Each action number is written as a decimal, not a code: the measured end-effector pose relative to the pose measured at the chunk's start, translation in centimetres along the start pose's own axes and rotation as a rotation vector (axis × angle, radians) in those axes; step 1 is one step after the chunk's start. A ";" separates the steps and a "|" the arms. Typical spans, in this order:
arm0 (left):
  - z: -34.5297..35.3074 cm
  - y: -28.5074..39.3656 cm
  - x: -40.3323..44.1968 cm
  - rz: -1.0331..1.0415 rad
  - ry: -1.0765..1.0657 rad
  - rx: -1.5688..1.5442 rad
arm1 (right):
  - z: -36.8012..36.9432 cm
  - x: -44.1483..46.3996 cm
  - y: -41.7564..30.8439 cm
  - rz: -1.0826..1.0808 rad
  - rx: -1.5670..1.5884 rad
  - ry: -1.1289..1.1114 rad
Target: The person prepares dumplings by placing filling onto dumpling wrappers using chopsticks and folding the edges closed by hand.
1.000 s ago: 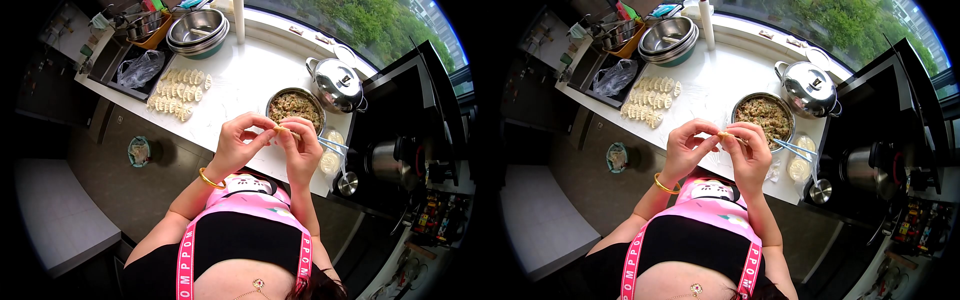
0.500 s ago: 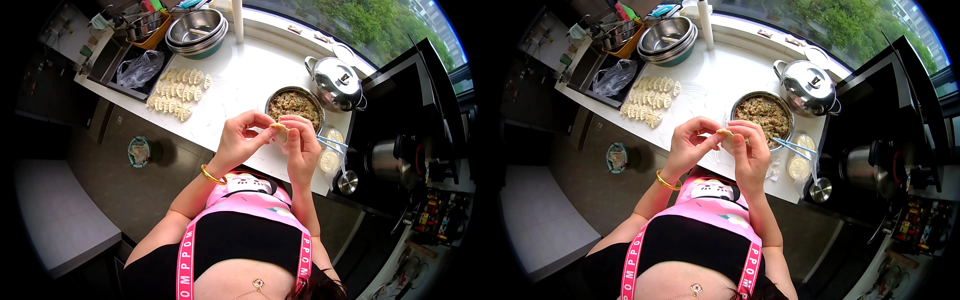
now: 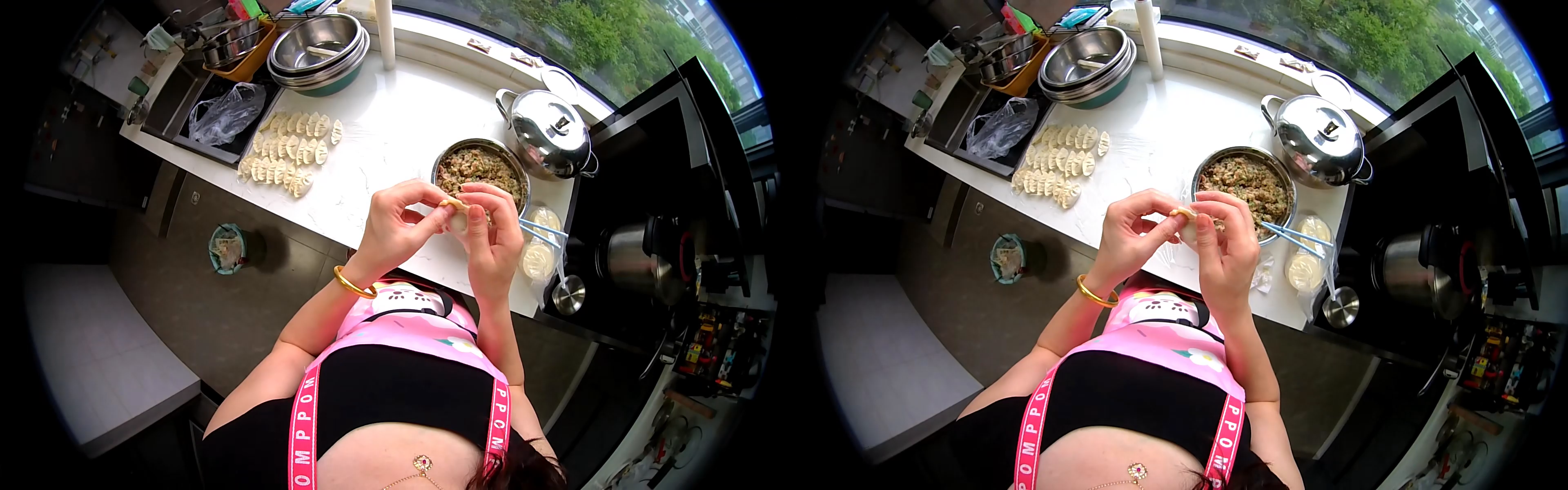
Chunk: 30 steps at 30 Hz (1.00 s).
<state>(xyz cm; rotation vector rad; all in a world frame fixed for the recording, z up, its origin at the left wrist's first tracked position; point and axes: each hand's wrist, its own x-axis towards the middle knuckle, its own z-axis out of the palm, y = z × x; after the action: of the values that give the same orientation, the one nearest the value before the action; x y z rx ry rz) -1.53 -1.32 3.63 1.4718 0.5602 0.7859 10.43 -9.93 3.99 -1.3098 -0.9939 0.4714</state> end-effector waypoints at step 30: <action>0.5 0.5 1.2 0.016 -0.033 0.079 | -1.8 -0.2 0.8 0.231 0.269 0.015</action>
<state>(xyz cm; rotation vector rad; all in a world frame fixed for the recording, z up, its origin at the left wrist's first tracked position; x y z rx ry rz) -0.48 -0.80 4.31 1.5613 0.5601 0.7577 11.99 -10.88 3.27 -1.1864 -0.7398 0.7442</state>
